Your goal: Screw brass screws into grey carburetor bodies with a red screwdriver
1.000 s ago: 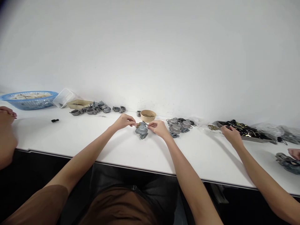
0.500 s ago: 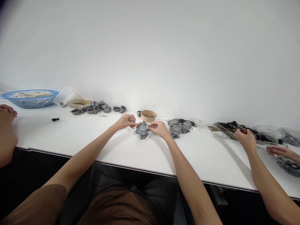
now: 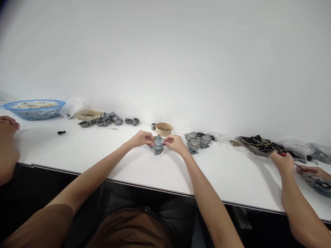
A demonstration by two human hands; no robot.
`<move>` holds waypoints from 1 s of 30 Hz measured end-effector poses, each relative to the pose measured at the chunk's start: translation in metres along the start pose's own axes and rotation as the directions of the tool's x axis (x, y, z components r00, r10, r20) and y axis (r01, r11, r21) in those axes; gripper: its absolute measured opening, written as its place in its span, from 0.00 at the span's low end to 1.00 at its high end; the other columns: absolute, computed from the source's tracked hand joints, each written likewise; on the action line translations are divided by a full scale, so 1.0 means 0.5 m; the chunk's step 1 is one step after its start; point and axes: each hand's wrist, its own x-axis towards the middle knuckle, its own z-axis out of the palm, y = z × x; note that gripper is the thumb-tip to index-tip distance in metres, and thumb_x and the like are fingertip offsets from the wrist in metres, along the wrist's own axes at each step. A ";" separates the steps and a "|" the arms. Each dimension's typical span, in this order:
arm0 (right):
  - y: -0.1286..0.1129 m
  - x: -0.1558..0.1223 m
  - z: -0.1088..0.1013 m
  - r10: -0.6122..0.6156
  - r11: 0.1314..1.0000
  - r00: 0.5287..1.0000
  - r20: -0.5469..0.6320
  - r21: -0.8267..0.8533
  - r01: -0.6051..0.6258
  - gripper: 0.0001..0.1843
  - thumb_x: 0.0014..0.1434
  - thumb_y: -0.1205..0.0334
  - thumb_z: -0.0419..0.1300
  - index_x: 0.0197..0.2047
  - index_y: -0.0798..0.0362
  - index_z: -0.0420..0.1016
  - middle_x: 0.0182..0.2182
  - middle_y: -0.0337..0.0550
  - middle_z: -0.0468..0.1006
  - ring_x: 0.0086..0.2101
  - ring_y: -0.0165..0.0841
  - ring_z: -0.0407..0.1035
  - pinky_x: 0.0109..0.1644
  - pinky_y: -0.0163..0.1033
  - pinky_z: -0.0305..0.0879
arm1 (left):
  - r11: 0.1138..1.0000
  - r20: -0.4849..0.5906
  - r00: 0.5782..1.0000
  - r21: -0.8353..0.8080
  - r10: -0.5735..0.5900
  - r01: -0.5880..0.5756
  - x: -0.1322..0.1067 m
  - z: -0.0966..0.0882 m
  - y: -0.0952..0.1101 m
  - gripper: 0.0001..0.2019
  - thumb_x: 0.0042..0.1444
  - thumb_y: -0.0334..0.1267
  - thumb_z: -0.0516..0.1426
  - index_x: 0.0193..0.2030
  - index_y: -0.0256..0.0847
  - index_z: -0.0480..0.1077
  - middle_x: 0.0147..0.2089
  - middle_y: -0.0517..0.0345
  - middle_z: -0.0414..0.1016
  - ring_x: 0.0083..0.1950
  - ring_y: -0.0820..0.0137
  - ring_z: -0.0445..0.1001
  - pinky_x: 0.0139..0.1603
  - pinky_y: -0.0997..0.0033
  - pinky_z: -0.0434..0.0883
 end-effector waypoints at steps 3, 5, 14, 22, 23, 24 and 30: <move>0.002 0.001 0.002 -0.002 1.000 1.000 0.001 0.015 0.002 0.13 0.51 0.53 0.68 0.33 0.55 0.81 0.34 0.49 0.84 0.35 0.39 0.78 0.39 0.42 0.74 | 0.999 0.018 1.000 0.047 0.026 -0.027 0.000 -0.002 -0.001 0.13 0.50 0.43 0.69 0.31 0.37 0.74 0.29 0.56 0.81 0.29 0.68 0.80 0.32 0.73 0.76; 0.003 0.001 0.003 0.002 1.000 1.000 0.001 0.025 -0.002 0.13 0.51 0.53 0.68 0.33 0.55 0.80 0.34 0.49 0.84 0.34 0.39 0.78 0.39 0.42 0.74 | 0.997 0.039 0.999 0.068 0.038 -0.040 0.001 -0.003 -0.002 0.12 0.51 0.43 0.69 0.32 0.37 0.74 0.30 0.56 0.81 0.29 0.69 0.80 0.32 0.74 0.75; 0.007 0.003 0.004 -0.010 1.000 1.000 -0.002 0.012 0.010 0.11 0.51 0.55 0.67 0.33 0.55 0.80 0.34 0.49 0.84 0.35 0.38 0.78 0.40 0.41 0.73 | 0.960 0.080 0.987 0.234 0.138 -0.154 0.001 -0.007 0.010 0.07 0.52 0.37 0.68 0.30 0.38 0.76 0.28 0.59 0.81 0.29 0.72 0.79 0.31 0.78 0.70; -0.008 -0.004 0.002 -0.003 0.998 0.999 0.037 -0.060 0.005 0.10 0.51 0.55 0.68 0.31 0.54 0.82 0.33 0.47 0.84 0.33 0.37 0.76 0.39 0.40 0.72 | 0.949 0.116 0.988 0.284 0.106 -0.135 0.006 -0.022 0.004 0.03 0.50 0.34 0.68 0.30 0.39 0.81 0.31 0.57 0.83 0.32 0.70 0.79 0.35 0.76 0.70; -0.008 -0.004 0.002 -0.002 0.998 0.999 0.038 -0.064 0.004 0.11 0.51 0.54 0.68 0.31 0.54 0.82 0.33 0.47 0.84 0.33 0.37 0.76 0.39 0.40 0.72 | 0.950 0.126 0.988 0.285 0.093 -0.126 0.006 -0.026 0.005 0.02 0.50 0.34 0.68 0.31 0.39 0.81 0.32 0.57 0.83 0.33 0.70 0.79 0.35 0.76 0.70; -0.008 -0.004 0.001 0.000 0.998 0.999 0.041 -0.068 0.003 0.11 0.51 0.54 0.68 0.31 0.54 0.82 0.34 0.47 0.84 0.33 0.37 0.76 0.40 0.40 0.72 | 0.954 0.138 0.987 0.279 0.078 -0.114 0.005 -0.030 0.007 0.02 0.51 0.33 0.67 0.32 0.39 0.82 0.33 0.56 0.83 0.34 0.69 0.79 0.36 0.75 0.71; 0.005 -0.001 -0.003 -0.008 0.997 0.998 0.061 -0.070 0.012 0.13 0.51 0.52 0.68 0.32 0.54 0.83 0.35 0.48 0.84 0.34 0.37 0.77 0.41 0.40 0.72 | 0.987 0.150 0.988 0.157 -0.043 0.019 -0.004 -0.057 0.017 0.10 0.55 0.35 0.61 0.42 0.40 0.81 0.44 0.53 0.83 0.43 0.66 0.80 0.41 0.72 0.76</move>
